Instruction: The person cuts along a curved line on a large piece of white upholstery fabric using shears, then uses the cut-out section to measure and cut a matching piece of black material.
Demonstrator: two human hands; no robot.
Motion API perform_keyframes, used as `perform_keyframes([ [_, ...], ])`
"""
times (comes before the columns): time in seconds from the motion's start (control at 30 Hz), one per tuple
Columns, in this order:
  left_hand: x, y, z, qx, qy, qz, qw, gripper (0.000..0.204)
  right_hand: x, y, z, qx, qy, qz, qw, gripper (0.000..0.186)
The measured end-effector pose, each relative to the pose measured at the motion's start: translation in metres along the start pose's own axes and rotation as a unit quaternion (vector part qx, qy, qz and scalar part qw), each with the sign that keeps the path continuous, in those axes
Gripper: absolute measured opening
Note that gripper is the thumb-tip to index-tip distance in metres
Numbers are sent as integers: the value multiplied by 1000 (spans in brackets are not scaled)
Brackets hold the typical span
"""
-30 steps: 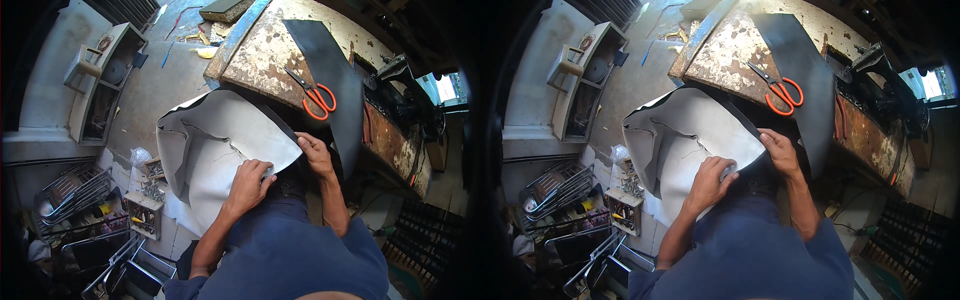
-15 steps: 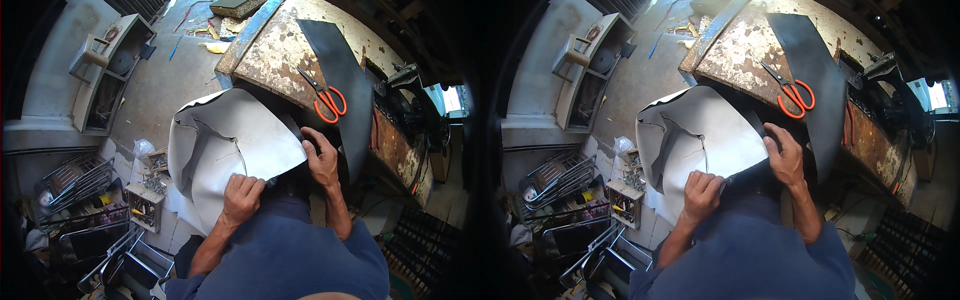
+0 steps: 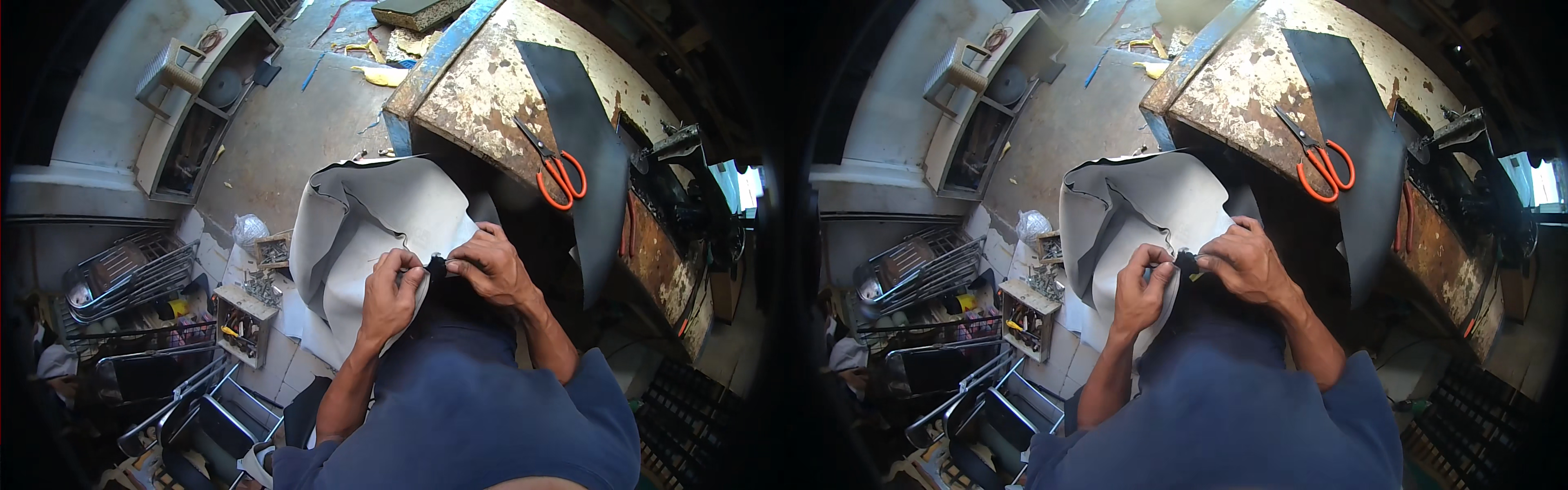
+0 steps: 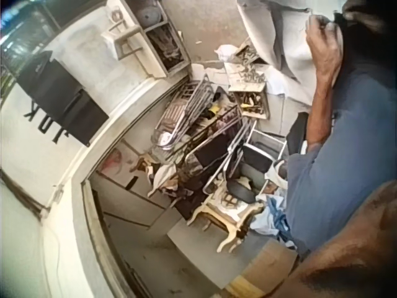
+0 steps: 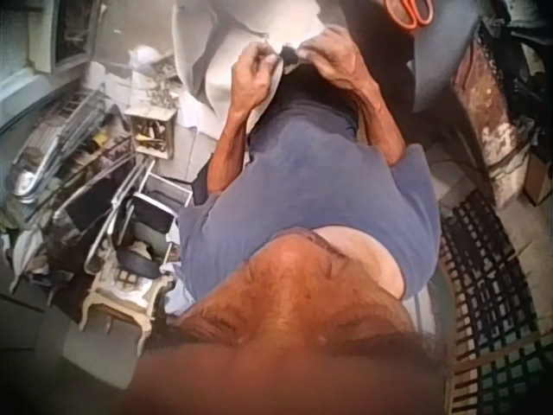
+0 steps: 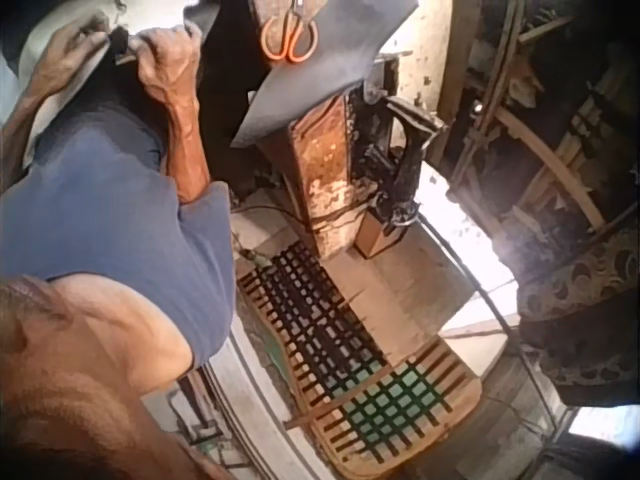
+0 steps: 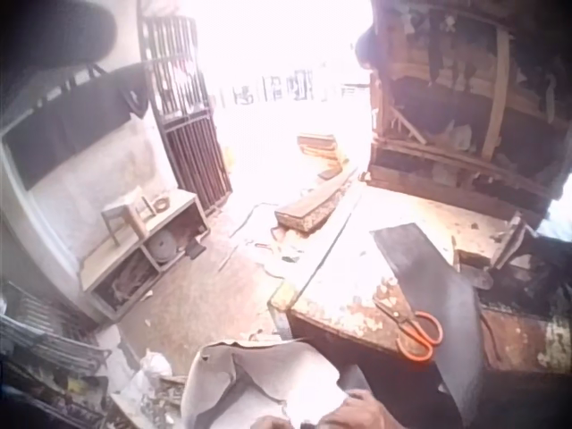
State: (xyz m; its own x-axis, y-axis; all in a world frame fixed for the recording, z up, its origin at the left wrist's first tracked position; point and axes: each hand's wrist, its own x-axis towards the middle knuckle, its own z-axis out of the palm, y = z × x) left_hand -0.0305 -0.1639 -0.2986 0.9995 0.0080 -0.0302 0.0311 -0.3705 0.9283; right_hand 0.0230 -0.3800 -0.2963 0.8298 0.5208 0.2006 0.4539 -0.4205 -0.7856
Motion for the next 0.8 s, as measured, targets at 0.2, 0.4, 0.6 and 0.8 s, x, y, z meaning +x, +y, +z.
perform_keyframes([
  [0.2, 11, -27, 6, -252, -41, -182, 950, 9, 6, 6, 8, 53, -40, 115, 991, 17],
  [0.4, 10, -32, 10, -281, -40, -194, 939, 9, 4, 9, 8, 73, -54, 135, 987, 20],
  [0.6, 10, -20, 9, -210, -47, -153, 965, 16, 4, 8, 11, 76, -57, 151, 984, 23],
  [0.8, 18, -23, 7, -223, -66, -206, 951, 24, 11, 6, 9, 74, -25, 137, 988, 20],
])
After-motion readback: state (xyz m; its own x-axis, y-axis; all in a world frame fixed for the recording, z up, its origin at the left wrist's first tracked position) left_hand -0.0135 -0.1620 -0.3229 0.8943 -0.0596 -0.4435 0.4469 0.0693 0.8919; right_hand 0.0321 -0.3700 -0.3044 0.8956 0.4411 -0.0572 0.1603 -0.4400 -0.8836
